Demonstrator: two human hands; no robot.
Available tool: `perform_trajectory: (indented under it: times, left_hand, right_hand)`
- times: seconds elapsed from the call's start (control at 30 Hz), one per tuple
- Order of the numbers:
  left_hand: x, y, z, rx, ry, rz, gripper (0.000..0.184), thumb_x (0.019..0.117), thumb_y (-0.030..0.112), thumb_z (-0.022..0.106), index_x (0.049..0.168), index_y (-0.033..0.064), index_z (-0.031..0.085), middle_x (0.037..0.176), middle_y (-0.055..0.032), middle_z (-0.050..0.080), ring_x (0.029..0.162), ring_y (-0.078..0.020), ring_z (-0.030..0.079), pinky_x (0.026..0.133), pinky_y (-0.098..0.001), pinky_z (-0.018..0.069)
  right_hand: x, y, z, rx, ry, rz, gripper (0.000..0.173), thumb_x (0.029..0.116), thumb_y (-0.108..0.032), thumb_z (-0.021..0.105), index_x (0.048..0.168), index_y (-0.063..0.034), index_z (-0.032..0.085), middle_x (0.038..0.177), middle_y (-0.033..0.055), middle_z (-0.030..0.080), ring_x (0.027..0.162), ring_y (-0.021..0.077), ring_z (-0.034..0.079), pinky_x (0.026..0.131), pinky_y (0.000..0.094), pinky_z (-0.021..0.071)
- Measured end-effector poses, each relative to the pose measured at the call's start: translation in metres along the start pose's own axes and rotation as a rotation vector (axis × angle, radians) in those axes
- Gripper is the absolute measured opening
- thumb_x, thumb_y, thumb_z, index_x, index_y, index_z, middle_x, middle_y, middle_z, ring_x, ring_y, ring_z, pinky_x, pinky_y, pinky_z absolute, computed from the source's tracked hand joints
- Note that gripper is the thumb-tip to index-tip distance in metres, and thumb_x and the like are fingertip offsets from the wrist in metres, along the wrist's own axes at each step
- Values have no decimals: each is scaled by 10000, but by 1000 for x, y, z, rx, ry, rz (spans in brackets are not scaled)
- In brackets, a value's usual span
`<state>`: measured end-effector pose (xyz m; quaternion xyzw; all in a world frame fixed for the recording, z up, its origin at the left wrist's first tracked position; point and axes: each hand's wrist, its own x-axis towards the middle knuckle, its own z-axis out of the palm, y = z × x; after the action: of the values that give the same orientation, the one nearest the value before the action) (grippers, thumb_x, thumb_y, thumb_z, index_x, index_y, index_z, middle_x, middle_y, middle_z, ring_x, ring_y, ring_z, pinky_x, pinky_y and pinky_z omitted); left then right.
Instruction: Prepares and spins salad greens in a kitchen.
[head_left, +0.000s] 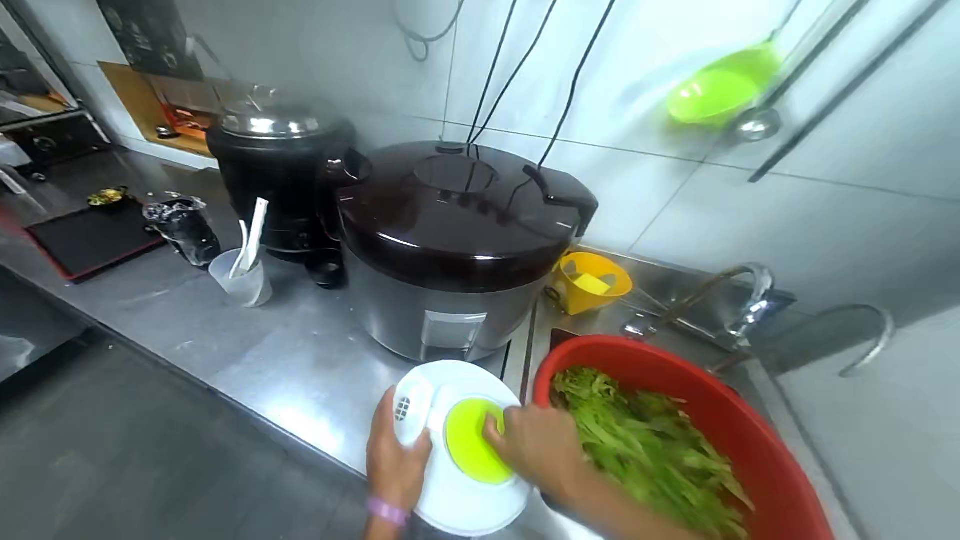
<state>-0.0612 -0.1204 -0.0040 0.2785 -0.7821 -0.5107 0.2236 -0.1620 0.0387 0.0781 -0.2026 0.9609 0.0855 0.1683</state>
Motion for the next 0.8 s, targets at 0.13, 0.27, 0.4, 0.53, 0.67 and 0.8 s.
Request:
perform_trajectory:
  times: [0.13,0.27,0.4,0.53,0.67,0.8]
  left_hand:
    - [2,2,0,43,-55,39,790,803,159,781,1506,4,459,1476,-204,535,1339,-297,554,1119,-449,456]
    - [3,-4,-4,56,-86,96,817,784,185,786,1506,-6,455,1460,-206,550,1319,-297,571,1103,-455,471]
    - [-1,-1,1,0,-2,44,803,780,143,776,1504,-2,460,1480,-214,529,1346,-298,546,1120,-450,452]
    - [0,2,5,13,43,17,778,785,140,786,1488,0,481,1460,-219,547,1323,-310,566,1105,-469,463]
    - [4,-1,-1,66,-17,57,797,800,175,803,1496,-9,463,1435,-236,559,1302,-338,576,1096,-506,462]
    - [-2,-3,-1,27,14,24,817,790,139,814,1512,19,451,1457,-224,542,1310,-332,566,1093,-520,458]
  right_hand:
    - [-29,-28,6,14,-52,-166,649,1041,-513,357,926,27,697,963,242,730,978,427,710,798,601,504]
    - [12,-44,-22,8,-89,-175,629,1067,-487,313,1024,24,678,1079,240,708,1081,414,676,838,604,494]
    - [20,-9,-15,-21,-33,-27,685,1057,-544,291,1001,10,690,1060,228,716,1074,398,688,828,589,506]
    - [-18,-3,15,-31,104,-151,662,1022,-526,361,835,23,681,841,233,717,868,416,728,704,588,517]
    - [-1,-44,-8,42,-67,-262,622,1078,-467,321,1006,38,677,1038,257,713,1048,432,682,848,621,473]
    - [29,-27,-13,14,35,-130,602,1069,-519,365,928,-39,701,948,182,717,954,372,705,735,564,520]
